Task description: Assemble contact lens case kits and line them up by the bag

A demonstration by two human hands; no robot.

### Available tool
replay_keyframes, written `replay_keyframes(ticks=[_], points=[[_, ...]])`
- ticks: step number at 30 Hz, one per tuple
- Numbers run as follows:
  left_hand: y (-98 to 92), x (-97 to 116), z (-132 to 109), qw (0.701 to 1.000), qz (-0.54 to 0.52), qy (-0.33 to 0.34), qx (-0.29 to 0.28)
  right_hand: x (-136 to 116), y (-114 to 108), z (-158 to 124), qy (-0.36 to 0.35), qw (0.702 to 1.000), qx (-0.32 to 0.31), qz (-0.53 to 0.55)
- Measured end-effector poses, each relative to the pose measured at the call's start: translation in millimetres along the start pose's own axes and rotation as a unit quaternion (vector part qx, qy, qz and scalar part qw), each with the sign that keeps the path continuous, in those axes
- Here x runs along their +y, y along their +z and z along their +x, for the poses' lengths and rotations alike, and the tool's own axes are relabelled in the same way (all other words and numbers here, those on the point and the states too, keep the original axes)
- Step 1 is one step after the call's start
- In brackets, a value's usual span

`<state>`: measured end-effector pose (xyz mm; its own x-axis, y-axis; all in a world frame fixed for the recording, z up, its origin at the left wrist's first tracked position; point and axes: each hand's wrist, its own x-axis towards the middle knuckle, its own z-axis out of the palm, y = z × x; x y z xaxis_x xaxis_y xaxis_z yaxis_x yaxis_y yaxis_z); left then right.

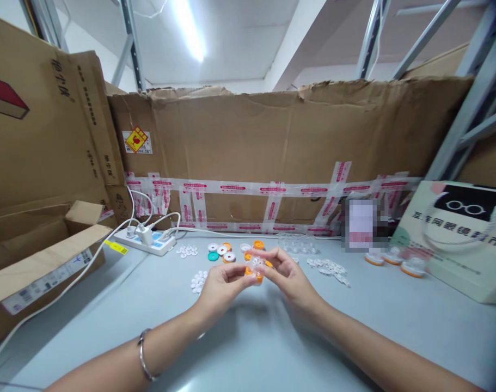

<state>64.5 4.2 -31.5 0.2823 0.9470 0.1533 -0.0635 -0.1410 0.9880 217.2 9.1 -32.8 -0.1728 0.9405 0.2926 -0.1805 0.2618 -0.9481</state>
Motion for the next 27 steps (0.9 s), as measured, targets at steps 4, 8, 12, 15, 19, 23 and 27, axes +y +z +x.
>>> replay_keyframes(ticks=[4, 8, 12, 15, 19, 23, 27], points=[[0.7, -0.8, 0.3, 1.000, -0.003, -0.003, 0.000, 2.4, -0.4, -0.3, -0.016, 0.999, 0.022, -0.017], [1.4, -3.0, 0.6, 1.000, 0.003, -0.002, -0.003, 5.6, -1.5, -0.5, 0.009, 1.000, 0.009, 0.004], [1.4, -4.1, 0.8, 1.000, 0.021, -0.003, -0.011, 8.0, -3.2, -0.5, 0.001, 1.000, 0.007, 0.006], [1.4, -3.0, 0.4, 0.999, 0.031, -0.006, -0.006, 8.2, -3.2, -0.7, 0.012, 1.000, 0.012, 0.007], [1.9, -1.9, 0.0, 0.999, 0.031, -0.012, 0.003, 8.6, -2.3, -1.9, 0.001, 1.000, 0.017, 0.003], [1.4, -3.3, 1.0, 1.000, 0.019, -0.011, 0.008, 8.0, -0.9, -2.5, 0.007, 1.000, 0.014, 0.017], [0.4, -4.8, 1.6, 1.000, 0.014, -0.018, 0.000, 6.1, 0.4, -2.8, 0.009, 1.000, 0.006, 0.026]])
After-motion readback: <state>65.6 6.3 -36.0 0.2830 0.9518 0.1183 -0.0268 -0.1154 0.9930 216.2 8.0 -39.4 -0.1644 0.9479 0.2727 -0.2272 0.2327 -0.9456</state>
